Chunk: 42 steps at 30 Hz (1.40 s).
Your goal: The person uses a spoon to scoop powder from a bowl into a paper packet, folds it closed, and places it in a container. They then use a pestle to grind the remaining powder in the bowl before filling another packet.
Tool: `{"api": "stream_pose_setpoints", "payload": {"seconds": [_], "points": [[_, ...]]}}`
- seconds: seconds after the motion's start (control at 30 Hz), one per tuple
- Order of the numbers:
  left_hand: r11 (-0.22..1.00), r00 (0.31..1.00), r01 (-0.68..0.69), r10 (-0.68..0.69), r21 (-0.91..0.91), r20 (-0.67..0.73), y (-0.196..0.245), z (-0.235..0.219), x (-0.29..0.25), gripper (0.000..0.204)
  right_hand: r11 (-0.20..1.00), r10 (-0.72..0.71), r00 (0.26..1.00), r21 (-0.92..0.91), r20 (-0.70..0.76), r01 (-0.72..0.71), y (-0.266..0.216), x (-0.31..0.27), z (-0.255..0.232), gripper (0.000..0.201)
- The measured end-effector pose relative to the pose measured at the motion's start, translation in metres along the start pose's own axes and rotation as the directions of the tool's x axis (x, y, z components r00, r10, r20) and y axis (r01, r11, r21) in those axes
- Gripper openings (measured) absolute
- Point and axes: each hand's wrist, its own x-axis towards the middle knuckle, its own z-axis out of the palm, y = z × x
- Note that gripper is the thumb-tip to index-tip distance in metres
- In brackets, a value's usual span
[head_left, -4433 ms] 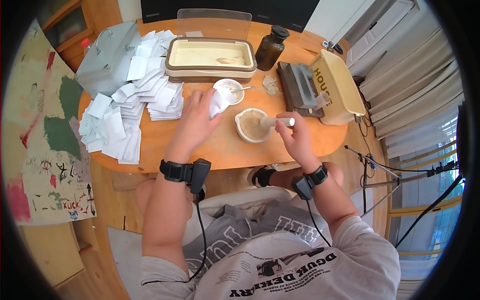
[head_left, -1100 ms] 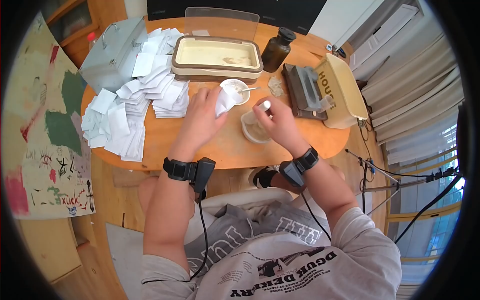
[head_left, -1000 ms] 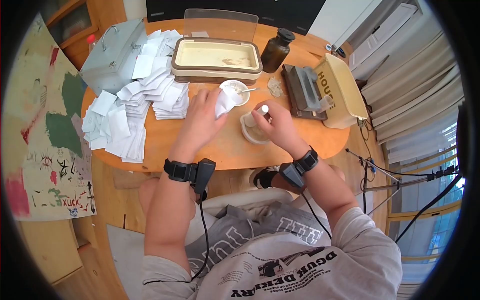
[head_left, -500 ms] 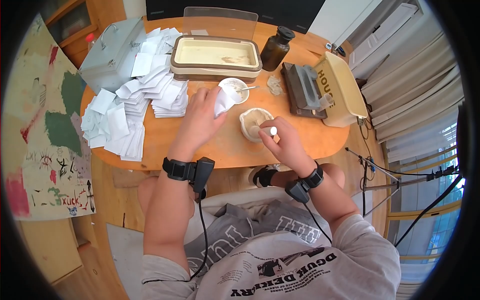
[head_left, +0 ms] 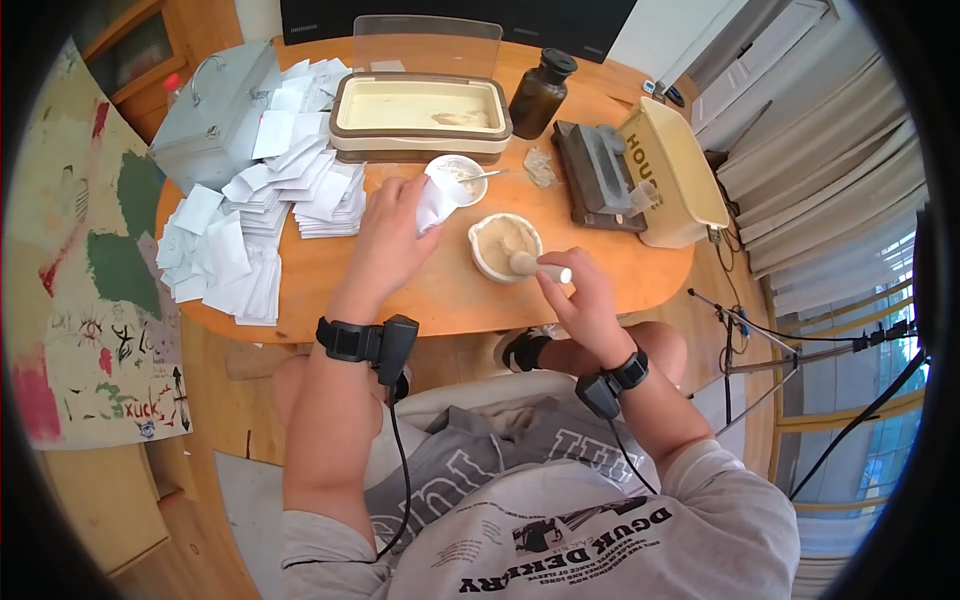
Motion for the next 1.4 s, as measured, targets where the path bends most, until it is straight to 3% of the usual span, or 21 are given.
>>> {"api": "stream_pose_setpoints", "payload": {"seconds": [0.2,0.33,0.43,0.6,0.73,0.8,0.93,1.03,1.1,1.4], "points": [[1.0,1.0,0.004,-0.004,-0.005,-0.007,0.002,-0.002,-0.001,0.061,0.987,0.129,0.992,0.095,-0.015,-0.127,0.019,0.0,-0.001,0.015],[1.0,1.0,0.003,-0.003,0.002,-0.001,0.001,-0.002,-0.001,0.061,0.982,0.116,0.992,0.155,-0.048,-0.107,0.031,0.0,0.003,0.013],[0.999,1.0,0.006,-0.005,-0.032,0.001,0.002,-0.002,-0.001,0.061,0.943,0.225,0.971,0.269,-0.078,-0.197,0.039,0.002,0.002,0.013],[1.0,1.0,0.008,-0.008,-0.025,0.01,0.003,-0.003,0.0,0.061,0.872,0.291,0.954,0.43,-0.068,-0.235,0.049,0.012,0.007,0.013],[0.999,0.998,-0.042,0.042,-0.008,-0.039,0.001,0.001,0.0,0.06,0.846,0.349,0.934,0.454,-0.074,-0.28,0.048,0.025,0.003,0.015],[0.999,0.999,-0.029,0.028,-0.024,-0.021,0.002,-0.001,0.0,0.061,0.819,0.36,0.933,0.478,0.003,-0.318,0.051,0.033,0.006,0.017],[1.0,1.0,0.004,-0.004,-0.025,0.008,0.004,-0.002,0.001,0.061,0.855,0.361,0.932,0.406,-0.02,-0.322,0.056,0.053,0.002,0.021],[1.0,1.0,0.006,-0.006,-0.025,0.013,0.004,-0.004,0.001,0.061,0.86,0.363,0.93,0.365,0.054,-0.357,0.051,0.068,0.007,0.023],[0.999,1.0,0.011,-0.011,-0.043,0.004,0.003,-0.003,0.0,0.061,0.904,0.351,0.936,0.256,0.014,-0.342,0.051,0.078,0.007,0.026],[0.999,1.0,0.012,-0.012,-0.035,0.011,0.005,-0.006,0.001,0.062,0.921,0.333,0.942,0.203,0.036,-0.333,0.049,0.101,0.017,0.029]]}}
